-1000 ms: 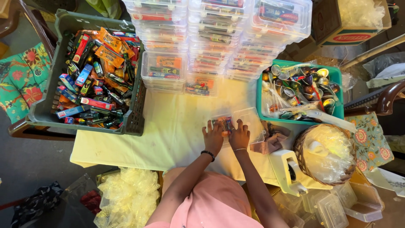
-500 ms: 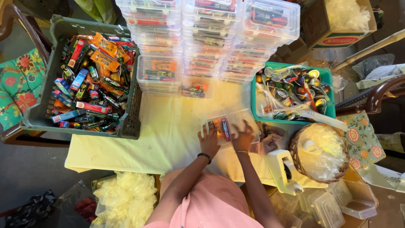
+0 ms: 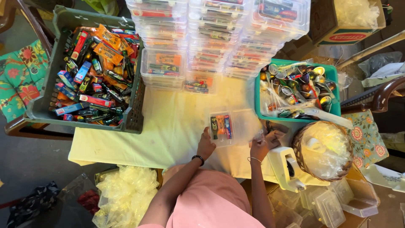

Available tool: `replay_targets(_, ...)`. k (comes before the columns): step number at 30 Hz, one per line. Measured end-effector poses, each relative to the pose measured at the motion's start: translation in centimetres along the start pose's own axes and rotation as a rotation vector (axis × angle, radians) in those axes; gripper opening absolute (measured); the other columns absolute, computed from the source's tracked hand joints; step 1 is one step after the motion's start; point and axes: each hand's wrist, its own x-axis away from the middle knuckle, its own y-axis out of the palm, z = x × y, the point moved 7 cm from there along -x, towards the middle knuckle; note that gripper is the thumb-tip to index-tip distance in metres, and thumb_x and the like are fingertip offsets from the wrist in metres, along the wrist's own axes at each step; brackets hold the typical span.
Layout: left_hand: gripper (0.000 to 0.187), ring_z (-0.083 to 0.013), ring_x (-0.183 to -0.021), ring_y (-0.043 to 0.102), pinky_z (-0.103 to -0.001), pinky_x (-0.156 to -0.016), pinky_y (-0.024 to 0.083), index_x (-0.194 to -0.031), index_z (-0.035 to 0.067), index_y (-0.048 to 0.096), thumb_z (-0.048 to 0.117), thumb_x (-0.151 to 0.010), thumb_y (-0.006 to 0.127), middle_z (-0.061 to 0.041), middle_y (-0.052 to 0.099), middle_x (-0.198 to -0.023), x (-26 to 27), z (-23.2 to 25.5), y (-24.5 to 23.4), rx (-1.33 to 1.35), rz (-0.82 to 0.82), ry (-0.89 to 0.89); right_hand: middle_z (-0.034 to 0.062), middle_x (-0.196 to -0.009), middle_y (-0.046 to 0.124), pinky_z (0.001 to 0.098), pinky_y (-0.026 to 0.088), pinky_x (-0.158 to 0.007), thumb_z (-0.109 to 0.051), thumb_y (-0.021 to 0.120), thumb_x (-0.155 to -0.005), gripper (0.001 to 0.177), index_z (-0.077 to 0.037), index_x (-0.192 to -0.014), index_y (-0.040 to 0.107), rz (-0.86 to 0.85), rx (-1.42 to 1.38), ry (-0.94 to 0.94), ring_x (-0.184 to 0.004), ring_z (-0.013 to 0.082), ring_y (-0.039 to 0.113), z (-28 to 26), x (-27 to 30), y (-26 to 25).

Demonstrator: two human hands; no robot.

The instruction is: The person packs small snack packets into clear plastic containers. They pick snacks from a green crate, place them into a container, and then stack the filled container with others on the table.

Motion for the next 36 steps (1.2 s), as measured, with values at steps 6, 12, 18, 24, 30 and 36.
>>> replay_targets(6,0.086,-0.0486,-0.097,0.062,-0.054,-0.081,0.054,-0.156,0.013,0.027,0.000,-0.080,0.065,-0.027,0.053,-0.124,1.1,-3.6,-2.1,-0.174,0.101,-0.016,0.0105,-0.110,0.074,0.0334,0.056,-0.068,-0.002,0.064,-0.088,0.037,-0.004,-0.124,0.057,-0.265,-0.668,0.391,-0.087,0.0208,0.073,0.2,4.8,1.8)
replay_targets(12,0.054,-0.0301,-0.074,0.073,-0.044,-0.068,0.058,-0.137,0.010,0.054,0.023,-0.086,0.068,-0.009,0.074,-0.089,0.3,-6.9,-0.6,0.164,0.028,-0.130,0.0115,-0.128,0.067,0.0397,0.054,-0.091,-0.026,0.076,-0.088,0.035,-0.009,-0.118,0.067,-0.348,-0.264,-0.308,-0.115,0.0270,0.065,-10.0,8.0,-0.1)
replay_targets(18,0.043,-0.0291,-0.076,0.075,-0.038,-0.077,0.057,-0.101,0.005,0.076,0.046,-0.102,0.064,-0.015,0.077,-0.080,-1.4,-3.6,-5.5,0.168,0.378,-0.387,0.0226,-0.163,0.017,0.0624,0.039,-0.098,-0.060,0.086,-0.068,0.075,-0.012,-0.121,0.063,-0.495,0.162,-0.503,-0.140,0.0518,0.029,-13.9,11.6,5.6)
replay_targets(24,0.036,-0.0308,-0.084,0.075,-0.042,-0.078,0.059,-0.096,0.006,0.079,0.035,-0.076,0.085,-0.015,0.077,-0.090,-3.0,-0.5,-6.1,-0.044,0.400,-0.338,0.0227,-0.167,-0.001,0.0694,0.037,-0.094,-0.048,0.084,-0.065,0.089,-0.022,-0.142,0.045,-0.550,0.494,-0.238,-0.147,0.0509,0.016,-13.5,12.1,9.3)
replay_targets(30,0.021,-0.0350,-0.082,0.072,-0.045,-0.074,0.058,-0.078,0.008,0.072,0.024,-0.072,0.083,-0.016,0.075,-0.085,-4.2,-1.8,-4.8,0.048,0.449,-0.586,0.0213,-0.165,0.005,0.0694,0.037,-0.093,-0.053,0.082,-0.071,0.086,-0.015,-0.138,0.046,-0.376,0.485,-0.336,-0.144,0.0491,0.020,-15.4,12.0,8.5)
replay_targets(36,0.027,-0.0357,-0.078,0.075,-0.047,-0.070,0.059,-0.075,0.001,0.070,0.026,-0.083,0.076,-0.019,0.075,-0.082,-5.5,-1.2,-4.7,-0.050,0.245,-0.693,0.0171,-0.165,0.007,0.0687,0.036,-0.095,-0.063,0.080,-0.068,0.089,-0.012,-0.135,0.050,-0.410,0.436,-0.261,-0.145,0.0467,0.019,-13.8,11.9,9.9)
